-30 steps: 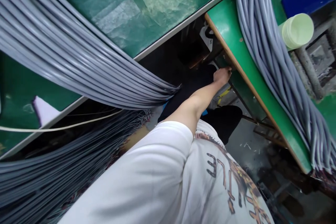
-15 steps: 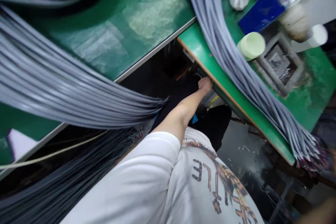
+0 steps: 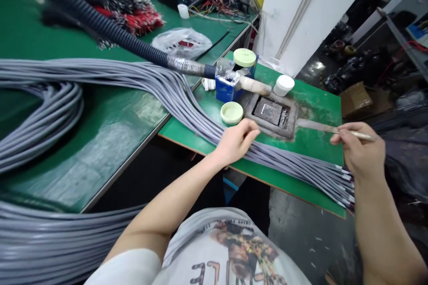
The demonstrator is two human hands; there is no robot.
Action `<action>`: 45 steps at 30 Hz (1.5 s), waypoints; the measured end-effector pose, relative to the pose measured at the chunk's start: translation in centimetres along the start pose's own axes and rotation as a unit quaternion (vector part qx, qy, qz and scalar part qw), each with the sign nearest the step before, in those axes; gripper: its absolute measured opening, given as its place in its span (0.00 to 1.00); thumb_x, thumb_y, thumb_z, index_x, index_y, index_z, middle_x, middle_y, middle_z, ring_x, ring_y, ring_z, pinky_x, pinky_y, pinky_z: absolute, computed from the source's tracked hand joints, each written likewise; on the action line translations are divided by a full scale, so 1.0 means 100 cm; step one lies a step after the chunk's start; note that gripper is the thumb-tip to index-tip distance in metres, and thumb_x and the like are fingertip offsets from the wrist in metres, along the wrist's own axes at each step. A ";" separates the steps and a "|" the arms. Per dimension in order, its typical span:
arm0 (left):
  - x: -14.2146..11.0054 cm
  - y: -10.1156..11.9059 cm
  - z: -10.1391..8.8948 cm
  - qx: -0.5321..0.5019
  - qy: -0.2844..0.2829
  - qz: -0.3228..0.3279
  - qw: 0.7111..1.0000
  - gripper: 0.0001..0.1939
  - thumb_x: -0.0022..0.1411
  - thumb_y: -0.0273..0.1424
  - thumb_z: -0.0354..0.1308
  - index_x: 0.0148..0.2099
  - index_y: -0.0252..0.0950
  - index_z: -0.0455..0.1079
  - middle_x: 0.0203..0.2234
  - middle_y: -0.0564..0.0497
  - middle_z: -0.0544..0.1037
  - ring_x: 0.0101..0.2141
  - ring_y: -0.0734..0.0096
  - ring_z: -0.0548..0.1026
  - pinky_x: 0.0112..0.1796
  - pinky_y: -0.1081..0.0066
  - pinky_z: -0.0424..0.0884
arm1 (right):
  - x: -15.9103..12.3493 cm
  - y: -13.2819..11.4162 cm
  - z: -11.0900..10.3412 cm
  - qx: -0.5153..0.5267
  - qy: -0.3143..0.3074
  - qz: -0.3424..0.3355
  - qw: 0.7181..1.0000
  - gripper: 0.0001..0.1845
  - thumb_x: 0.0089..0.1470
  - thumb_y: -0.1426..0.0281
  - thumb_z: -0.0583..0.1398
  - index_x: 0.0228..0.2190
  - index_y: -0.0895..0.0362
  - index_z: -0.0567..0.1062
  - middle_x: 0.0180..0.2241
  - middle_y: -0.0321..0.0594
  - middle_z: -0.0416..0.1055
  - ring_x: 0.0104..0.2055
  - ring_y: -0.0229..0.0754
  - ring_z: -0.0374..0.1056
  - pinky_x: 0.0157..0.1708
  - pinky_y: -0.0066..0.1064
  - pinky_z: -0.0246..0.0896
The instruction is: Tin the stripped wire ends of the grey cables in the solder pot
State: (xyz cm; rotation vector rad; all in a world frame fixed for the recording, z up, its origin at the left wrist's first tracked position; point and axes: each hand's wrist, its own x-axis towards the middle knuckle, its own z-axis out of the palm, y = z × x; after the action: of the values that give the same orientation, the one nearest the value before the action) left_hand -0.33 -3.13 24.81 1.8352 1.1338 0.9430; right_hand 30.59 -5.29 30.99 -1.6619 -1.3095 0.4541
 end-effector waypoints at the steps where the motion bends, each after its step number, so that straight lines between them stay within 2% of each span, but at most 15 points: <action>1: 0.029 0.005 0.012 0.056 -0.011 0.002 0.998 0.09 0.66 0.35 0.48 0.40 0.37 0.66 0.28 0.52 0.74 0.28 0.72 0.72 0.33 0.73 0.66 | 0.008 -0.001 0.004 0.016 -0.008 -0.007 1.000 0.06 0.48 0.64 0.64 0.29 0.52 0.75 0.21 0.41 0.71 0.22 0.43 0.68 0.28 0.38 0.66; 3: 0.075 0.006 0.034 0.168 -0.039 -0.023 0.985 0.09 0.65 0.34 0.49 0.43 0.37 0.66 0.28 0.51 0.76 0.31 0.66 0.75 0.35 0.70 0.67 | 0.022 -0.002 0.011 0.051 -0.032 -0.020 0.998 0.07 0.48 0.65 0.65 0.30 0.54 0.76 0.21 0.40 0.71 0.22 0.41 0.68 0.27 0.35 0.66; 5: 0.104 0.000 0.052 0.244 -0.063 -0.051 0.966 0.10 0.65 0.34 0.49 0.46 0.38 0.67 0.31 0.48 0.78 0.34 0.62 0.77 0.37 0.68 0.67 | 0.033 -0.001 0.015 0.051 -0.044 -0.031 0.997 0.07 0.49 0.64 0.64 0.30 0.55 0.77 0.21 0.39 0.71 0.23 0.40 0.68 0.26 0.32 0.66; 7: 0.120 -0.006 0.061 0.292 -0.081 -0.066 0.951 0.12 0.66 0.35 0.48 0.48 0.40 0.68 0.35 0.47 0.79 0.38 0.59 0.77 0.39 0.67 0.68 | 0.042 0.002 0.020 0.055 -0.058 -0.040 0.996 0.08 0.50 0.63 0.64 0.30 0.55 0.77 0.23 0.38 0.71 0.24 0.39 0.68 0.26 0.31 0.66; 10: 0.125 -0.008 0.058 0.324 -0.082 -0.068 0.940 0.15 0.66 0.34 0.47 0.50 0.42 0.70 0.37 0.46 0.80 0.39 0.57 0.77 0.39 0.65 0.68 | 0.053 0.008 0.029 0.067 -0.074 -0.046 0.994 0.09 0.50 0.62 0.64 0.29 0.55 0.77 0.26 0.37 0.72 0.25 0.37 0.68 0.26 0.30 0.66; 13: 0.109 0.002 0.041 0.285 -0.056 -0.030 0.956 0.15 0.65 0.33 0.49 0.51 0.41 0.71 0.35 0.47 0.80 0.36 0.59 0.78 0.36 0.67 0.69 | 0.064 0.011 0.041 0.070 -0.097 -0.046 0.992 0.10 0.51 0.61 0.63 0.30 0.55 0.77 0.27 0.37 0.72 0.25 0.37 0.68 0.26 0.29 0.67; 17: 0.049 0.008 0.013 0.129 -0.014 0.076 0.989 0.15 0.64 0.31 0.52 0.52 0.39 0.69 0.33 0.50 0.79 0.29 0.70 0.76 0.32 0.72 0.69 | 0.078 0.014 0.064 0.080 -0.149 -0.034 0.985 0.11 0.52 0.60 0.62 0.31 0.56 0.77 0.27 0.38 0.72 0.27 0.38 0.69 0.27 0.30 0.68; 19: 0.013 0.001 0.005 0.095 0.045 0.104 0.989 0.14 0.62 0.27 0.54 0.51 0.40 0.69 0.27 0.53 0.76 0.24 0.74 0.72 0.28 0.73 0.67 | 0.085 0.017 0.079 0.093 -0.170 -0.026 0.981 0.12 0.52 0.59 0.62 0.31 0.56 0.76 0.27 0.38 0.72 0.27 0.37 0.69 0.27 0.29 0.67; 21: -0.017 -0.013 0.003 0.078 0.104 0.100 0.986 0.16 0.60 0.23 0.55 0.49 0.41 0.69 0.22 0.55 0.71 0.21 0.75 0.67 0.25 0.73 0.64 | 0.090 0.022 0.093 0.104 -0.187 -0.020 0.977 0.13 0.51 0.59 0.62 0.31 0.56 0.76 0.27 0.38 0.72 0.27 0.37 0.68 0.27 0.28 0.66; 22: -0.028 -0.019 0.003 0.067 0.123 0.101 0.985 0.17 0.59 0.21 0.55 0.49 0.41 0.69 0.22 0.54 0.71 0.22 0.74 0.67 0.25 0.72 0.64 | 0.092 0.024 0.099 0.107 -0.195 -0.017 0.975 0.13 0.51 0.59 0.62 0.31 0.56 0.76 0.27 0.38 0.71 0.27 0.36 0.68 0.27 0.28 0.66; 24: -0.041 -0.030 0.005 0.046 0.121 0.107 0.986 0.18 0.58 0.20 0.55 0.50 0.40 0.69 0.23 0.53 0.71 0.24 0.73 0.68 0.27 0.71 0.65 | 0.095 0.027 0.110 0.107 -0.208 -0.012 0.972 0.14 0.51 0.58 0.62 0.31 0.56 0.76 0.26 0.37 0.71 0.27 0.36 0.67 0.27 0.28 0.65; 28: -0.042 -0.037 0.009 0.058 0.100 0.112 0.987 0.17 0.57 0.21 0.56 0.49 0.39 0.68 0.24 0.52 0.72 0.25 0.71 0.68 0.27 0.69 0.64 | 0.099 0.031 0.125 0.097 -0.218 -0.015 0.971 0.15 0.50 0.57 0.62 0.31 0.57 0.75 0.25 0.36 0.70 0.27 0.36 0.67 0.28 0.28 0.65; 33: -0.038 -0.040 0.011 0.083 0.099 0.160 0.979 0.18 0.57 0.20 0.55 0.50 0.39 0.67 0.25 0.51 0.75 0.25 0.71 0.70 0.28 0.70 0.64 | 0.099 0.033 0.129 0.075 -0.228 -0.007 0.971 0.11 0.50 0.61 0.62 0.31 0.57 0.75 0.24 0.35 0.69 0.26 0.36 0.67 0.28 0.28 0.64; 38: -0.041 -0.046 0.013 0.082 0.097 0.179 0.976 0.20 0.57 0.21 0.55 0.51 0.40 0.66 0.24 0.52 0.76 0.25 0.71 0.73 0.29 0.69 0.65 | 0.099 0.032 0.120 0.047 -0.227 -0.007 0.973 0.10 0.50 0.62 0.62 0.29 0.57 0.75 0.27 0.37 0.71 0.27 0.36 0.67 0.29 0.29 0.65; 45: -0.038 -0.044 0.011 0.068 0.095 0.194 0.974 0.22 0.56 0.19 0.55 0.52 0.40 0.65 0.25 0.52 0.77 0.26 0.70 0.73 0.29 0.69 0.65 | 0.094 0.033 0.095 0.005 -0.219 -0.017 0.976 0.10 0.50 0.62 0.62 0.27 0.56 0.76 0.31 0.37 0.73 0.28 0.38 0.68 0.30 0.30 0.65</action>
State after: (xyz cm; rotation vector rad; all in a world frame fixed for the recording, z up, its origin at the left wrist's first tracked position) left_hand -2.20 -5.47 19.70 2.1630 0.9865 1.3142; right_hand 28.60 7.38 25.93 -1.5797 -1.6453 0.8403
